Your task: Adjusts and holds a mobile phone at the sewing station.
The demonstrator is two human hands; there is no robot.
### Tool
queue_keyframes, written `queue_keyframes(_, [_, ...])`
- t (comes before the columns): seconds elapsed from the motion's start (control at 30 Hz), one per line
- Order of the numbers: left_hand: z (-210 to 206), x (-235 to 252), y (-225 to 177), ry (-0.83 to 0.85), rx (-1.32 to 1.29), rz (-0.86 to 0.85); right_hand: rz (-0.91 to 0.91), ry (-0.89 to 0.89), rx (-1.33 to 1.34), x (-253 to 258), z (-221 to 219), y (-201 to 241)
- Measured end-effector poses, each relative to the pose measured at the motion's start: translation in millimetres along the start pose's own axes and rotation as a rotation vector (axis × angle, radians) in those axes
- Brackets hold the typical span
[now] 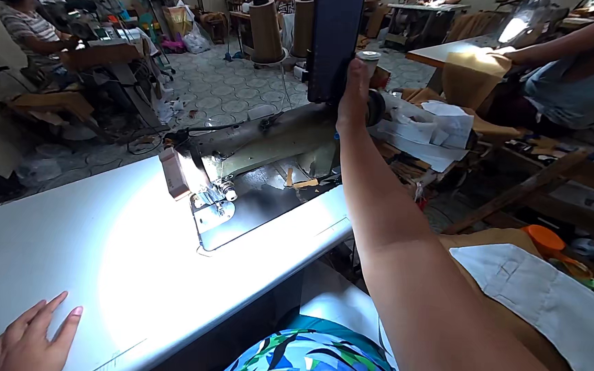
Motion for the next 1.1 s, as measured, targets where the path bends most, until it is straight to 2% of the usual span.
queue_keyframes(0.47, [0.1, 0.6, -0.2, -0.010, 0.001, -0.022, -0.092, 0.266, 0.031, 0.9, -3.5, -5.1])
queue_keyframes(1.1, [0.4, 0.5, -0.6, -0.009, -0.006, -0.006, -0.111, 0.245, 0.020, -2.8, -5.2, -6.9])
Point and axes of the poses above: each hand's wrist, its own x-axis towards the middle knuckle, its own z-axis out of the back of the hand, y = z × x, the point moved 8 cm from there along x, towards the middle knuckle, and after that the axes turned 14 degrees about -z, right-handed, at the moved point
